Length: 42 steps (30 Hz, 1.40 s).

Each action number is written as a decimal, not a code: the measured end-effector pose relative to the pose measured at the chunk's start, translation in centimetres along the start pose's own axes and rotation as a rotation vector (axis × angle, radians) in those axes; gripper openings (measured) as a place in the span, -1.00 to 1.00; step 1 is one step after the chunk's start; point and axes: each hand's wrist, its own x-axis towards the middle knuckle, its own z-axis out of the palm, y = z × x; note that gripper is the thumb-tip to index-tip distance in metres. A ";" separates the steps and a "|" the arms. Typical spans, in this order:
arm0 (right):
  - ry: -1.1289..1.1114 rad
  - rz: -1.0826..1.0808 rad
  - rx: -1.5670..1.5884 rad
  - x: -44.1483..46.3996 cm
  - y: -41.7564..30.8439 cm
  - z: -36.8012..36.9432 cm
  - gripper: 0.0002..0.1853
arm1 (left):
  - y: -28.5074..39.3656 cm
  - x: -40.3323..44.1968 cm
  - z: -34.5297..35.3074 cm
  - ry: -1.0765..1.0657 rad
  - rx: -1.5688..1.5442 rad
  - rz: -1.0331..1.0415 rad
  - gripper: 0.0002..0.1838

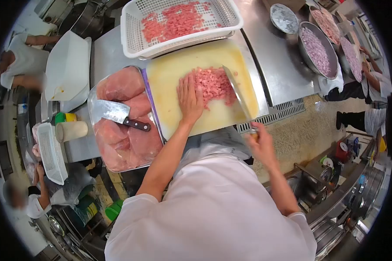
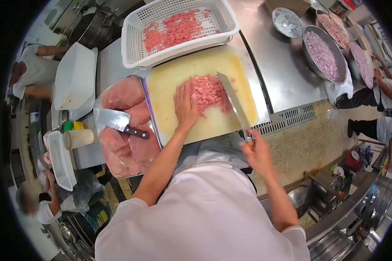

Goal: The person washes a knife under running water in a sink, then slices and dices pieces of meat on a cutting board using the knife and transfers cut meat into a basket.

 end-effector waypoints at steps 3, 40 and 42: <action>0.083 -0.127 -0.011 1.1 -0.4 4.1 -0.55 | 2.6 -1.2 -0.8 -0.026 -0.052 0.100 -0.05; -0.403 0.226 0.872 5.0 -0.2 2.0 -0.73 | 11.4 0.9 2.6 0.225 -0.147 0.053 -0.44; -0.400 0.247 0.908 4.2 -1.4 0.9 -0.74 | 12.8 1.3 1.4 0.223 -0.129 0.073 -0.45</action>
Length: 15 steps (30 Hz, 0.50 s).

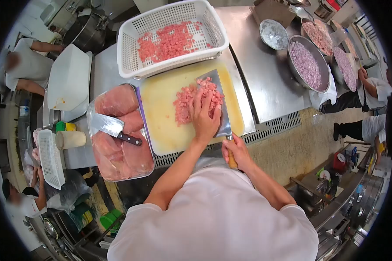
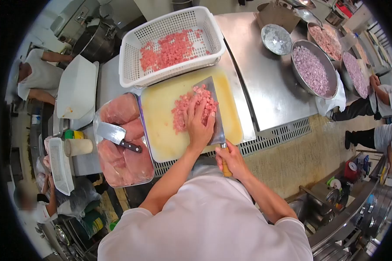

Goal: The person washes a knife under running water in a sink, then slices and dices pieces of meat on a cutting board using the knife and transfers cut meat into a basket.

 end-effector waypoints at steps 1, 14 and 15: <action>0.002 0.005 0.020 -0.4 -0.6 0.2 -0.74 | 0.8 0.5 -0.4 -0.002 0.008 0.012 -0.46; 0.012 -0.270 -0.313 2.3 -9.1 1.0 -0.71 | -4.8 24.7 -0.7 0.339 0.040 0.401 -0.77; 0.047 -0.247 -0.362 2.0 -7.9 0.2 -0.71 | -5.4 23.6 -1.0 0.350 0.043 0.415 -0.76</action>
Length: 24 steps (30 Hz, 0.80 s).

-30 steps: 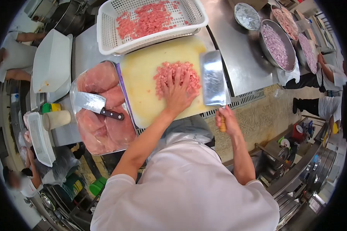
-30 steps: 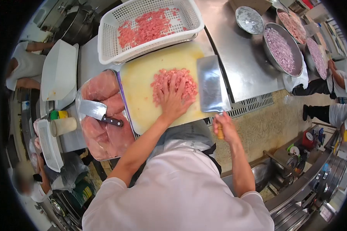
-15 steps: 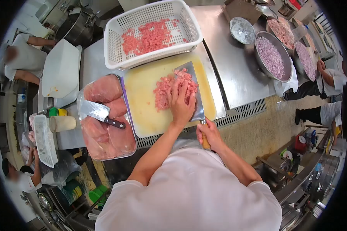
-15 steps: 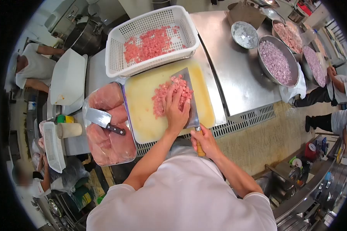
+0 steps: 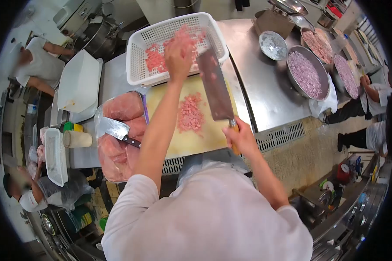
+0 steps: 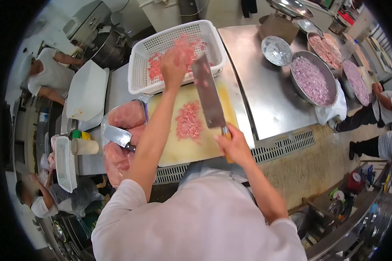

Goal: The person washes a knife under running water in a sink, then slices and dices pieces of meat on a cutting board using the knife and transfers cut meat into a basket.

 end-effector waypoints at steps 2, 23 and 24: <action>0.022 0.090 -0.049 -1.9 2.3 -0.7 -0.70 | 1.5 -4.5 -2.7 -0.029 -0.057 -0.059 -0.81; 0.032 0.269 -0.140 -2.7 6.0 -2.3 -0.67 | 1.5 -21.5 -11.2 -0.715 0.215 -0.306 -0.24; 0.057 0.279 0.016 -3.4 7.9 -3.3 -0.68 | 2.0 -21.4 -11.8 -0.765 0.100 -0.270 -0.18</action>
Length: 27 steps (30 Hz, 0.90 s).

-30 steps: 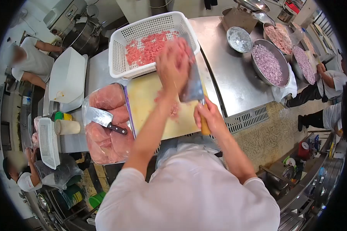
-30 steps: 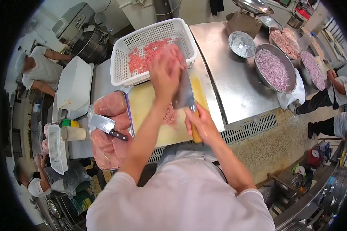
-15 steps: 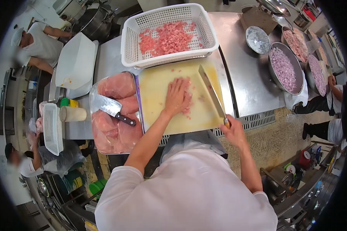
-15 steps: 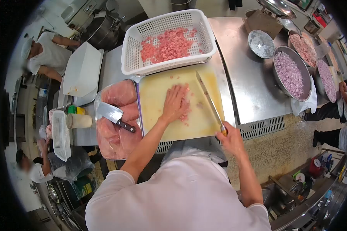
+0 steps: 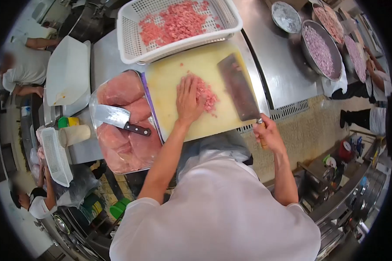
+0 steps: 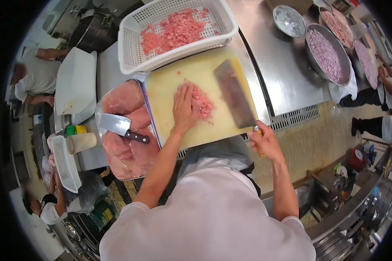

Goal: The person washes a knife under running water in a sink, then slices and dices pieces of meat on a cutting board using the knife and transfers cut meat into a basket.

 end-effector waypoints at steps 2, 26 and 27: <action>0.006 0.008 0.300 0.2 3.8 -2.3 -0.70 | 0.4 -1.4 -1.0 -0.096 -0.167 0.147 -0.07; -0.399 -0.214 0.120 -0.3 -9.9 8.5 -0.62 | 10.5 8.1 -7.0 0.683 -0.220 -0.106 -0.56; -0.409 -0.260 0.085 0.4 -11.3 8.2 -0.63 | 9.9 10.6 -8.3 0.712 -0.225 -0.094 -0.59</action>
